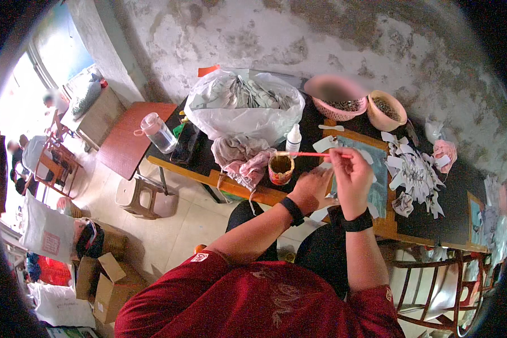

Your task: Applying adhesive and assembling small components for shoe manufacturing at a workbench.

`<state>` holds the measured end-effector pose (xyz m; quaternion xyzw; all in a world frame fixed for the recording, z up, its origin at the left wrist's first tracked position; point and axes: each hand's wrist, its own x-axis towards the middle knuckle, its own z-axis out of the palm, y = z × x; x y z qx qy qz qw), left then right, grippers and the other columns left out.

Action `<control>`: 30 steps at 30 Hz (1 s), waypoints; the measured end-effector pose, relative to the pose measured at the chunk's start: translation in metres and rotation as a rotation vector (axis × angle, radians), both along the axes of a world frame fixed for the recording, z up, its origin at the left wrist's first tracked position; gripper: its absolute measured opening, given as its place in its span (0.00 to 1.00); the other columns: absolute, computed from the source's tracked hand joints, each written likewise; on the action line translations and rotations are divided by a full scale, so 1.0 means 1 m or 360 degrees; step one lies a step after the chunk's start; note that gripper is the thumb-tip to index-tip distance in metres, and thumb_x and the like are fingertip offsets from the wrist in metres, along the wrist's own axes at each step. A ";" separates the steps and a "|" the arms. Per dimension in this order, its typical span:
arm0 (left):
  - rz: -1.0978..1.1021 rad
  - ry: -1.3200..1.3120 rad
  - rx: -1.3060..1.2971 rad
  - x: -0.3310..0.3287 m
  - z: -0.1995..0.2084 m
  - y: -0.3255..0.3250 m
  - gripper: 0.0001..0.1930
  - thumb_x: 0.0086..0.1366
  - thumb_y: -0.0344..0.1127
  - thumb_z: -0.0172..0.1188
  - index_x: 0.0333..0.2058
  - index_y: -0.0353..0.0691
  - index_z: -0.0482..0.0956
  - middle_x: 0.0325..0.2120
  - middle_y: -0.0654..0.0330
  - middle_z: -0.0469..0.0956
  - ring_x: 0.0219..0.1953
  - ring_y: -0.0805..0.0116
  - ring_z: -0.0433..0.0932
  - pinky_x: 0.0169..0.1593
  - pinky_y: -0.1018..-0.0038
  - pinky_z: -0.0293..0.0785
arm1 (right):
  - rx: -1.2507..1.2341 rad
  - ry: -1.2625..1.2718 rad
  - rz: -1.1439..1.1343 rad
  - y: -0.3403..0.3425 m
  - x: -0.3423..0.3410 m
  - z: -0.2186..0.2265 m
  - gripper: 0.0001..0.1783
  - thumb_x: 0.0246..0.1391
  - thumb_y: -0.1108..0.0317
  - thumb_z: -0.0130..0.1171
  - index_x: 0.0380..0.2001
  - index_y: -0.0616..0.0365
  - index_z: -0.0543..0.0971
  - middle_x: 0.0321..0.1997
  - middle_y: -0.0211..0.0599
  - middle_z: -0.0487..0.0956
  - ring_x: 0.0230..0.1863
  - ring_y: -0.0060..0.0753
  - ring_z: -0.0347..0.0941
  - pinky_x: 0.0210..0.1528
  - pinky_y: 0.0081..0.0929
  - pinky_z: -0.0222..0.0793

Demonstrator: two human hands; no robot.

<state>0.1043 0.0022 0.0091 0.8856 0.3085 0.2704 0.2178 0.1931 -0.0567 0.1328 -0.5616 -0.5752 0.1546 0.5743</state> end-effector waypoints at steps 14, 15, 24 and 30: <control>0.0032 0.0086 0.0142 0.007 -0.020 0.005 0.37 0.51 0.49 0.69 0.55 0.36 0.69 0.48 0.50 0.76 0.54 0.52 0.74 0.52 0.58 0.72 | 0.0093 -0.0310 0.0007 0.007 -0.011 0.002 0.07 0.62 0.69 0.59 0.36 0.62 0.77 0.30 0.37 0.83 0.31 0.31 0.80 0.34 0.26 0.72; -0.0008 0.0008 0.0213 0.007 -0.027 0.006 0.31 0.54 0.44 0.66 0.55 0.38 0.69 0.50 0.49 0.75 0.55 0.50 0.73 0.54 0.60 0.71 | 0.0086 -0.0512 0.0059 0.013 -0.016 -0.002 0.06 0.60 0.69 0.60 0.36 0.61 0.77 0.29 0.38 0.82 0.30 0.36 0.80 0.34 0.30 0.72; 0.0054 0.0204 0.0122 0.006 -0.013 0.005 0.45 0.47 0.56 0.70 0.58 0.32 0.67 0.48 0.50 0.78 0.54 0.54 0.74 0.51 0.56 0.72 | 0.0197 -0.0193 -0.0046 0.009 -0.012 0.019 0.07 0.64 0.68 0.57 0.37 0.62 0.78 0.29 0.36 0.82 0.31 0.25 0.79 0.35 0.22 0.71; 0.0052 0.0057 0.0127 -0.005 0.008 -0.004 0.43 0.46 0.48 0.73 0.57 0.32 0.66 0.43 0.47 0.78 0.49 0.49 0.77 0.51 0.59 0.75 | 0.0441 -0.0058 -0.0143 -0.010 -0.005 0.053 0.07 0.66 0.70 0.54 0.39 0.63 0.77 0.31 0.32 0.82 0.31 0.17 0.76 0.35 0.17 0.68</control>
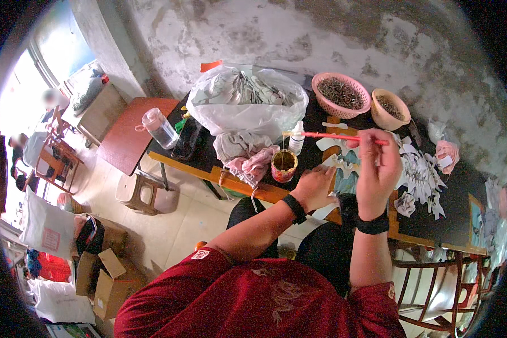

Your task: Applying adhesive and assembling small components for shoe manufacturing at a workbench.

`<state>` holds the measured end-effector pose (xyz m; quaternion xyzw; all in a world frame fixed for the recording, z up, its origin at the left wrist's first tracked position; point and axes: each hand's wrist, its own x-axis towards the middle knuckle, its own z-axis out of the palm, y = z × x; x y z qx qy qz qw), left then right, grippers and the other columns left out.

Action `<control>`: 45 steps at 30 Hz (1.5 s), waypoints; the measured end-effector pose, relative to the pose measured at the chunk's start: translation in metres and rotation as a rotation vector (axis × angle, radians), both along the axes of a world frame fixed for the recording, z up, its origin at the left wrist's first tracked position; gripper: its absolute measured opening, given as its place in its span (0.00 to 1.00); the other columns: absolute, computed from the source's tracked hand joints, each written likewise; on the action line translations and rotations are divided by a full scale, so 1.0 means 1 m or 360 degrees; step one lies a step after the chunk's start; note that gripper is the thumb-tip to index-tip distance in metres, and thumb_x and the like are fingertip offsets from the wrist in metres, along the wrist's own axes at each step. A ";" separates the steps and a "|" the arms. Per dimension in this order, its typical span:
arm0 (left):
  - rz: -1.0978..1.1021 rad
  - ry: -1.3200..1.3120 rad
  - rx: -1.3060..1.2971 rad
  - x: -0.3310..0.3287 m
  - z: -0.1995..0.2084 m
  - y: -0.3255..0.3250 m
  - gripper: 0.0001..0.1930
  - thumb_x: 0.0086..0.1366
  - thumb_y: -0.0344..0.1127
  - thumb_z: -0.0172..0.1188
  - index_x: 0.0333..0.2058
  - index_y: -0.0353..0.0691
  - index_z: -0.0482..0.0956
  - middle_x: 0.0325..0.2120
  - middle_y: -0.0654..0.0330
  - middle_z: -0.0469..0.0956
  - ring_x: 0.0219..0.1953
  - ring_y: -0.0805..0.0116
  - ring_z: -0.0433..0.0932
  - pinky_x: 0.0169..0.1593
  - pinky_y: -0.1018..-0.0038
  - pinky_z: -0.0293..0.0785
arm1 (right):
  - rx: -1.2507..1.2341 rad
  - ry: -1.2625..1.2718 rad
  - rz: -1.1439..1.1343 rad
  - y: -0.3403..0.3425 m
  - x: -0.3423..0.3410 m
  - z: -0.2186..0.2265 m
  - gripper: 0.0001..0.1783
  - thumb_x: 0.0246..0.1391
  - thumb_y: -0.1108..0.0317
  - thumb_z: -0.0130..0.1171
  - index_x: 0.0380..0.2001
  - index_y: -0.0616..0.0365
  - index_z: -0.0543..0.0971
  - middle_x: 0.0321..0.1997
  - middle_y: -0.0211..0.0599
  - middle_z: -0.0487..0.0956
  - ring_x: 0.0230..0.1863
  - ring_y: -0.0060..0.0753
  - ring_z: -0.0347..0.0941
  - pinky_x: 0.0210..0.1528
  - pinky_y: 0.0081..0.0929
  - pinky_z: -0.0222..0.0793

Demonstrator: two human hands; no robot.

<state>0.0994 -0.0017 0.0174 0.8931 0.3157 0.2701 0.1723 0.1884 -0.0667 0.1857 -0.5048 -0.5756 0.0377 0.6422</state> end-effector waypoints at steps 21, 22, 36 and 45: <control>-0.0152 -0.0043 -0.0043 -0.006 0.001 0.004 0.44 0.51 0.48 0.72 0.61 0.30 0.64 0.52 0.42 0.75 0.54 0.46 0.75 0.57 0.59 0.71 | 0.0187 0.0012 -0.0735 -0.026 0.090 -0.047 0.08 0.65 0.69 0.57 0.41 0.64 0.78 0.37 0.35 0.83 0.37 0.22 0.77 0.42 0.20 0.70; -0.0152 -0.0019 -0.0092 -0.006 0.002 0.004 0.44 0.51 0.48 0.72 0.61 0.30 0.64 0.52 0.42 0.75 0.54 0.46 0.74 0.57 0.60 0.71 | 0.0180 -0.0022 -0.0720 -0.025 0.095 -0.060 0.08 0.65 0.69 0.57 0.41 0.64 0.78 0.37 0.35 0.83 0.37 0.22 0.77 0.42 0.20 0.70; 0.0055 0.0263 0.0000 0.008 0.022 0.010 0.32 0.55 0.52 0.68 0.52 0.35 0.73 0.40 0.51 0.78 0.43 0.53 0.79 0.52 0.55 0.71 | -0.0143 -0.0301 -0.0802 -0.003 0.124 -0.121 0.06 0.62 0.68 0.60 0.38 0.59 0.80 0.33 0.35 0.85 0.29 0.29 0.75 0.35 0.25 0.71; 0.0112 -0.0070 0.0064 0.029 0.032 0.020 0.18 0.55 0.40 0.68 0.42 0.36 0.81 0.44 0.50 0.77 0.45 0.48 0.77 0.47 0.57 0.76 | -0.0165 -0.0348 -0.0807 -0.002 0.124 -0.134 0.06 0.61 0.68 0.60 0.37 0.58 0.80 0.33 0.34 0.84 0.27 0.30 0.73 0.33 0.26 0.70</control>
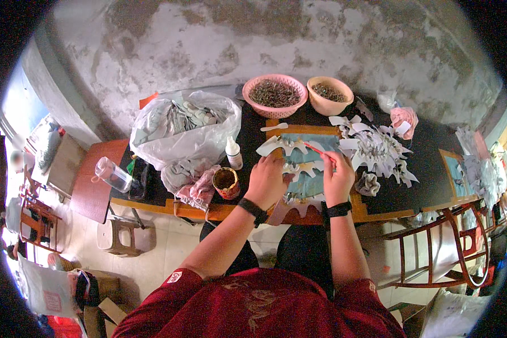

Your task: Applying adhesive and assembling small components for shoe manufacturing at a workbench.

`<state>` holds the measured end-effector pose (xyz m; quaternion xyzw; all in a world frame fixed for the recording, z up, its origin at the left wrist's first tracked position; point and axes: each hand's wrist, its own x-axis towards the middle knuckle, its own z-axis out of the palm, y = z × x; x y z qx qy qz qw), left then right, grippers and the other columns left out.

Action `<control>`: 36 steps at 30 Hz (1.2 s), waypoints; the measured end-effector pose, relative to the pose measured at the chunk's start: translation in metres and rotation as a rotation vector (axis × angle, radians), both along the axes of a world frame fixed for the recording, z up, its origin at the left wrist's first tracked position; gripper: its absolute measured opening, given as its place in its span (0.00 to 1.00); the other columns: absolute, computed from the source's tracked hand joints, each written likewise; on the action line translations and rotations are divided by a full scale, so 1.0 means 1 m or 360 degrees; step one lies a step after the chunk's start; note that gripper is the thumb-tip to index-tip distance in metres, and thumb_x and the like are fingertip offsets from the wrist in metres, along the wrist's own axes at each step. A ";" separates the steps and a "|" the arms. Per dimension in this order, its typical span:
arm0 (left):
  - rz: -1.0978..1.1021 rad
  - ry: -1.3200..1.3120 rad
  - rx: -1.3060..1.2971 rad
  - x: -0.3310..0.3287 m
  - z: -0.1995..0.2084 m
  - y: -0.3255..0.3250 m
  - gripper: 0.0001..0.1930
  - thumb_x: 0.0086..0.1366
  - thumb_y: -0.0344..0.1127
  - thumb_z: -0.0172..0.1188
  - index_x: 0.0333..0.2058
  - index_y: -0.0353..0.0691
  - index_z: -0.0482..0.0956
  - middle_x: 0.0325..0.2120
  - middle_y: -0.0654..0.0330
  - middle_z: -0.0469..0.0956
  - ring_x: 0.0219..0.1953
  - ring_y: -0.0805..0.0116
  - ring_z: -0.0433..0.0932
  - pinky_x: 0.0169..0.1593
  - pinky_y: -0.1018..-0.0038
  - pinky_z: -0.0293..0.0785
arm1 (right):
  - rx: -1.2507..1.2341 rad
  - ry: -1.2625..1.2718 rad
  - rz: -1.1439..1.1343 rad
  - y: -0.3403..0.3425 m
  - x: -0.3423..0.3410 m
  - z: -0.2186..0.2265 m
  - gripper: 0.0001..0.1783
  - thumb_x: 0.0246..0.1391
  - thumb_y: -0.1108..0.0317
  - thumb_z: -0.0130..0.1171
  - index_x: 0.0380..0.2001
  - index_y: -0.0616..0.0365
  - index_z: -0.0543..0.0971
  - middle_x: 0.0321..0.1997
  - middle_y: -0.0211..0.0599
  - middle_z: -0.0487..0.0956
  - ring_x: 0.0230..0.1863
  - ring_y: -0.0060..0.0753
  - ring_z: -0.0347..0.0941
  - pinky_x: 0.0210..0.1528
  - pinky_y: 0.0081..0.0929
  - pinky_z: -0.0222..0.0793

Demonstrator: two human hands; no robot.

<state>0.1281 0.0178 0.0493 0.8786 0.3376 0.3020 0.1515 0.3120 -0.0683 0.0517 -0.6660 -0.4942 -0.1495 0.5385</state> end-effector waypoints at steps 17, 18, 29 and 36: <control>-0.0003 0.0397 0.0020 0.061 -0.041 0.035 0.10 0.58 0.34 0.55 0.35 0.39 0.83 0.40 0.53 0.80 0.50 0.52 0.75 0.50 0.58 0.74 | -0.0125 -0.0022 0.0026 -0.004 -0.007 0.008 0.06 0.61 0.67 0.59 0.36 0.57 0.80 0.33 0.34 0.85 0.30 0.36 0.80 0.34 0.29 0.74; 0.0001 0.0404 0.0017 0.061 -0.042 0.035 0.10 0.58 0.33 0.55 0.35 0.40 0.82 0.40 0.54 0.80 0.50 0.53 0.76 0.50 0.58 0.75 | -0.0128 -0.0045 -0.0004 -0.005 -0.008 0.008 0.06 0.61 0.67 0.59 0.35 0.57 0.80 0.32 0.33 0.84 0.30 0.36 0.79 0.33 0.30 0.73; -0.0072 0.0426 -0.0001 0.064 -0.038 0.036 0.09 0.61 0.32 0.53 0.36 0.38 0.80 0.40 0.49 0.79 0.44 0.50 0.81 0.46 0.59 0.78 | -0.0201 -0.0108 -0.0161 -0.007 0.008 0.004 0.08 0.61 0.64 0.59 0.34 0.57 0.80 0.30 0.32 0.84 0.29 0.37 0.76 0.33 0.33 0.72; -0.0162 0.0466 0.0174 0.061 -0.030 0.036 0.11 0.63 0.34 0.53 0.38 0.37 0.82 0.42 0.48 0.79 0.45 0.46 0.78 0.52 0.57 0.75 | -0.0206 -0.0177 -0.0170 0.002 0.014 0.008 0.07 0.62 0.65 0.59 0.36 0.57 0.80 0.30 0.35 0.84 0.28 0.36 0.76 0.32 0.31 0.71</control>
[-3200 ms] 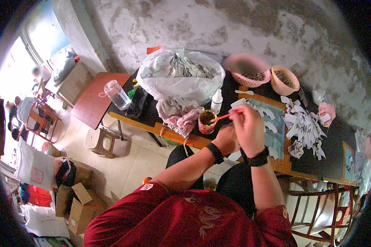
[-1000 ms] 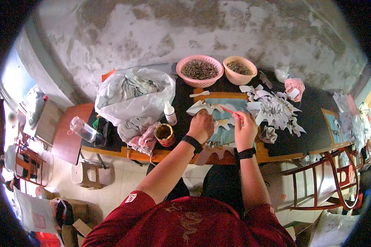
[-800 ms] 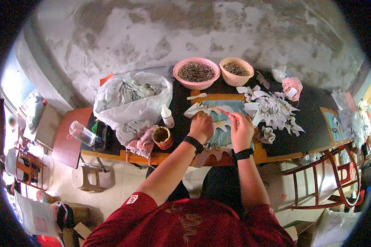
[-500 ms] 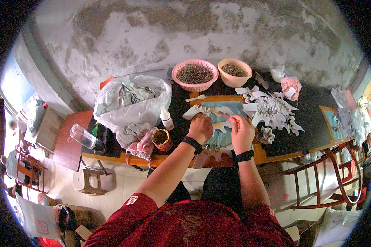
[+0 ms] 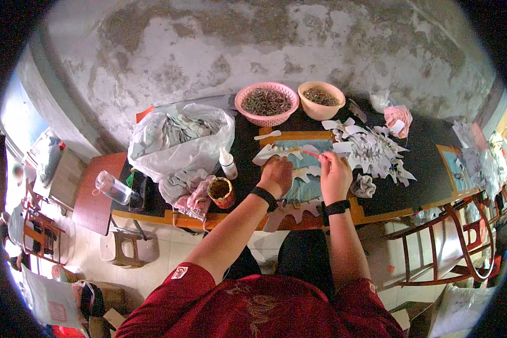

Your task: Applying adhesive and assembling small components for shoe manufacturing at a workbench.

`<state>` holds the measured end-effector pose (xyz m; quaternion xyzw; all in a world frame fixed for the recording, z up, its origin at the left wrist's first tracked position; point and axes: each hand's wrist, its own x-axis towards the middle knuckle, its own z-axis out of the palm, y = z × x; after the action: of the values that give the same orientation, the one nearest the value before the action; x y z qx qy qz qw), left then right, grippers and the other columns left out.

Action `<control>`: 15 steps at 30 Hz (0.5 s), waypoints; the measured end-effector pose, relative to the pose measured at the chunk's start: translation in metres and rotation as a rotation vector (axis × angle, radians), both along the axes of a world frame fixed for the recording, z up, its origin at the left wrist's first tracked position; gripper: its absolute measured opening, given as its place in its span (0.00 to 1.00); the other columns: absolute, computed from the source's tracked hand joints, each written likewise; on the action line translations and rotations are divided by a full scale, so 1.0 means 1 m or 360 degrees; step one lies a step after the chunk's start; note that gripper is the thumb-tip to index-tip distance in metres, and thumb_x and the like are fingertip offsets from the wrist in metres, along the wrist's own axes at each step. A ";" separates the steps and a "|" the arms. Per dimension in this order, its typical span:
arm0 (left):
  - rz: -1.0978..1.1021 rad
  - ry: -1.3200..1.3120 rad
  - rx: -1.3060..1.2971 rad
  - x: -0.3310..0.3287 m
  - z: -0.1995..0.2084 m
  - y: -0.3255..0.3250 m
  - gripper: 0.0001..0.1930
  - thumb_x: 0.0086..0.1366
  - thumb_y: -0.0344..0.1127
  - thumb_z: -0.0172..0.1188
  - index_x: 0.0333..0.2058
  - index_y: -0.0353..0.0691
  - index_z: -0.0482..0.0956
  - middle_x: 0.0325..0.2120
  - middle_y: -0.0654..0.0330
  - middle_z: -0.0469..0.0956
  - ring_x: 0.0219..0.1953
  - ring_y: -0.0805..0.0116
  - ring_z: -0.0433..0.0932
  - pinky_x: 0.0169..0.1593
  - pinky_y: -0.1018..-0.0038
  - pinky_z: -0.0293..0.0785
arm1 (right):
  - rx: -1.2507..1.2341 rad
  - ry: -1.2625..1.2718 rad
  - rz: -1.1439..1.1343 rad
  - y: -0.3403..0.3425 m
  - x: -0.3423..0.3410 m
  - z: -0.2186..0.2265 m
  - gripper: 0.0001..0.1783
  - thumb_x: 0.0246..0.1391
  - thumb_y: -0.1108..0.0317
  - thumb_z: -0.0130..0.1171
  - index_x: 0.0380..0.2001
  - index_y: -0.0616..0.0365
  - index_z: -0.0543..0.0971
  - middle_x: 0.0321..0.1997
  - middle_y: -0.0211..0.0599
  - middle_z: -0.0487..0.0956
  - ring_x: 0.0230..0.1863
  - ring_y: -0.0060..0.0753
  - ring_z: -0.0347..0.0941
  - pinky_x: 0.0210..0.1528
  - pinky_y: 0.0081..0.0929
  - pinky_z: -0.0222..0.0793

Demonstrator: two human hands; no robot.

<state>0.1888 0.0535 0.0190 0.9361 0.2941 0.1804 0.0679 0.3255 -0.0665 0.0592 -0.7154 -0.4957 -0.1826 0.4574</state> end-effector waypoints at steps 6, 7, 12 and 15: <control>-0.0033 0.0229 0.0007 0.008 -0.007 -0.002 0.11 0.65 0.33 0.50 0.39 0.38 0.81 0.44 0.50 0.77 0.48 0.55 0.79 0.48 0.63 0.77 | 0.0060 0.0020 0.0017 0.007 0.000 0.001 0.07 0.62 0.64 0.59 0.35 0.55 0.80 0.30 0.35 0.84 0.29 0.44 0.78 0.33 0.37 0.71; -0.0076 0.0244 0.0060 0.008 -0.009 0.000 0.11 0.65 0.33 0.49 0.40 0.38 0.80 0.44 0.50 0.77 0.48 0.55 0.79 0.48 0.64 0.77 | 0.0033 0.0006 0.0006 0.008 0.001 0.002 0.07 0.62 0.64 0.59 0.35 0.55 0.80 0.30 0.35 0.84 0.29 0.44 0.78 0.33 0.37 0.71; -0.0139 0.0184 0.0193 0.007 -0.007 0.004 0.13 0.65 0.35 0.50 0.44 0.37 0.78 0.43 0.50 0.77 0.47 0.55 0.80 0.49 0.66 0.77 | -0.0009 -0.0015 -0.0034 0.008 0.001 0.003 0.07 0.61 0.63 0.59 0.34 0.54 0.81 0.29 0.38 0.83 0.28 0.44 0.78 0.32 0.37 0.71; -0.0116 0.0220 -0.0022 0.006 0.001 -0.001 0.15 0.63 0.40 0.53 0.44 0.37 0.78 0.44 0.49 0.77 0.47 0.54 0.80 0.50 0.65 0.77 | -0.0039 0.0028 -0.0039 0.002 -0.002 0.003 0.08 0.61 0.63 0.59 0.34 0.54 0.81 0.29 0.37 0.83 0.28 0.43 0.78 0.32 0.36 0.71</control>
<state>0.1946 0.0528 0.0202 0.9559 0.2651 0.1107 0.0604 0.3235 -0.0641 0.0623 -0.7285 -0.4849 -0.1759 0.4508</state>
